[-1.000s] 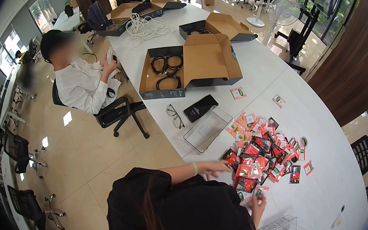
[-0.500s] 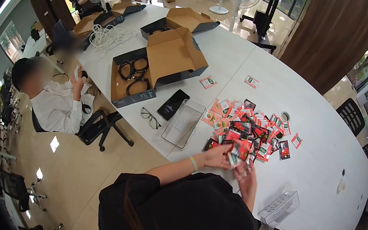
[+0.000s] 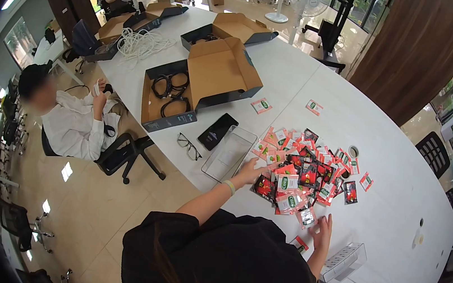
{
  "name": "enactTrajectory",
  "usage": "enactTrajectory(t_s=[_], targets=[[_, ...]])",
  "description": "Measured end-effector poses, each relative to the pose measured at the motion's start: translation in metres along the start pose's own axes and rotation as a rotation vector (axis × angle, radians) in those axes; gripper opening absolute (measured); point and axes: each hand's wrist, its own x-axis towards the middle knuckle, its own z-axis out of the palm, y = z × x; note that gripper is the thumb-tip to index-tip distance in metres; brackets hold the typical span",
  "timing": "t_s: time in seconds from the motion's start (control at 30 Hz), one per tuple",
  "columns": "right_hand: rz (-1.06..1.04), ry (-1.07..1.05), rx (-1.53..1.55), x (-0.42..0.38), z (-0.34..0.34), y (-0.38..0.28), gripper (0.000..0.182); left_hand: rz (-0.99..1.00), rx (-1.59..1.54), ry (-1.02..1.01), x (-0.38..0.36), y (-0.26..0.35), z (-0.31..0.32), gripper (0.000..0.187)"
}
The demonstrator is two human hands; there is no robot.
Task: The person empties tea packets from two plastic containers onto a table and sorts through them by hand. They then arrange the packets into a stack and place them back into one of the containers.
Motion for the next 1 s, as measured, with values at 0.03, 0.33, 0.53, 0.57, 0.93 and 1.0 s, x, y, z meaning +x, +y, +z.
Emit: enactTrajectory(t_s=[0.03, 0.33, 0.53, 0.57, 0.93, 1.0], targets=[[0.041, -0.035, 0.05, 0.004, 0.01, -0.002, 0.071, -0.134, -0.199, -0.078, -0.008, 0.014, 0.005, 0.085], [-0.071, -0.376, 0.325, 0.021, 0.102, -0.004, 0.052, -0.018, -0.401, -0.609, -0.007, 0.034, 0.047, 0.085], [-0.037, -0.435, 0.382, 0.017, 0.107, -0.032, 0.041, 0.048, -0.342, -0.531, -0.021, 0.058, 0.053, 0.065], [-0.175, -0.386, 0.317, 0.002, 0.119, -0.049, 0.043, 0.081, -0.431, -0.501, -0.041, 0.08, 0.052, 0.065], [-0.435, -0.104, -0.036, 0.01, 0.081, -0.137, 0.058, 0.489, -0.169, -0.121, -0.027, 0.124, 0.041, 0.071], [-0.371, 0.083, -0.116, 0.025, 0.053, -0.135, 0.059, 0.52, 0.017, 0.07, 0.021, 0.092, 0.035, 0.072]])
